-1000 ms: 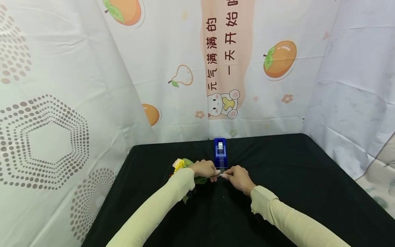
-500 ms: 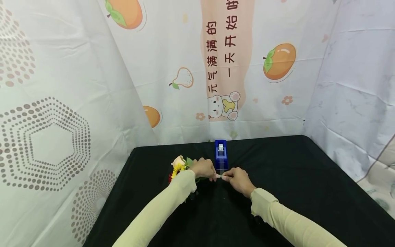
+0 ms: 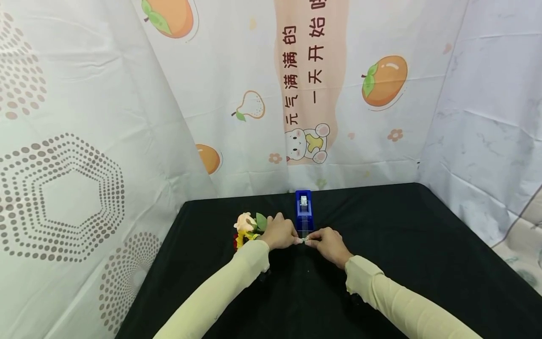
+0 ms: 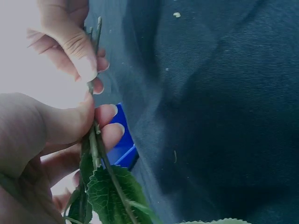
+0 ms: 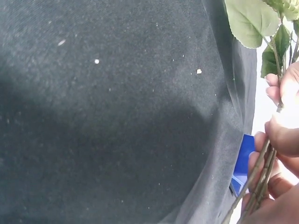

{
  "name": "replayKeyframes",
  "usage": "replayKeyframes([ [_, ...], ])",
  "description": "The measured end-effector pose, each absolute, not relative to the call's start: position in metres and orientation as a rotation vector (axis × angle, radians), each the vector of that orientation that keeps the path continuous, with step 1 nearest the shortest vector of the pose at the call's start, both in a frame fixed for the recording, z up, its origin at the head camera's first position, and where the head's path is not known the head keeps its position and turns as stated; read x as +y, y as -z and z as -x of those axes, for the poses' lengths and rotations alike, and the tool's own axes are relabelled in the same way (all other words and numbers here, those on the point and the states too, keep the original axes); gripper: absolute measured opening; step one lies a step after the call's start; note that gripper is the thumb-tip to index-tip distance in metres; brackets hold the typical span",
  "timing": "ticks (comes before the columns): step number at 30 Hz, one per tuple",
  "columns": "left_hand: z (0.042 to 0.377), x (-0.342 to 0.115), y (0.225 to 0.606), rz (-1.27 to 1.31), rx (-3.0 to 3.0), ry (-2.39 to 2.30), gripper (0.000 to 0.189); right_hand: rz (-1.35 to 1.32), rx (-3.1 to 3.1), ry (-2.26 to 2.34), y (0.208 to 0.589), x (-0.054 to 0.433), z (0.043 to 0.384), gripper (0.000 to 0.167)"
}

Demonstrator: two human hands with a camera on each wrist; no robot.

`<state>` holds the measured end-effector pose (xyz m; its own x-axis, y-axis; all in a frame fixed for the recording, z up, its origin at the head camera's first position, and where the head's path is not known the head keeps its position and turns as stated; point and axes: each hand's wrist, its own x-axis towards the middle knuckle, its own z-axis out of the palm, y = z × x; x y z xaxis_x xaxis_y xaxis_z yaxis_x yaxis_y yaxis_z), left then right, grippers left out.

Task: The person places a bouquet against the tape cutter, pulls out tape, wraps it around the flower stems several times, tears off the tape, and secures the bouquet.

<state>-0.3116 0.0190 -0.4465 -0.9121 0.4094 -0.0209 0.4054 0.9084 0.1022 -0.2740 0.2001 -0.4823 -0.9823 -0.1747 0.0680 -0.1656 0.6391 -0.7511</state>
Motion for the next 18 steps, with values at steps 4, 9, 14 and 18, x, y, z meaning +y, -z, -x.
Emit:
replayKeyframes([
  [4,0.305,0.019,0.448,-0.695,3.097,-0.104,0.021,0.299,2.839,1.269,0.483,0.2,0.275,0.017],
  [9,0.299,0.02,0.45,-0.78,3.184,-0.001,0.024,0.316,2.849,1.217,0.486,0.201,0.279,0.02],
  [14,0.296,0.018,0.455,-0.885,3.272,0.091,0.023,0.305,2.802,1.195,0.484,0.202,0.284,0.022],
  [18,0.293,0.016,0.461,-0.962,3.336,0.111,0.023,0.315,2.75,1.173,0.481,0.202,0.286,0.027],
])
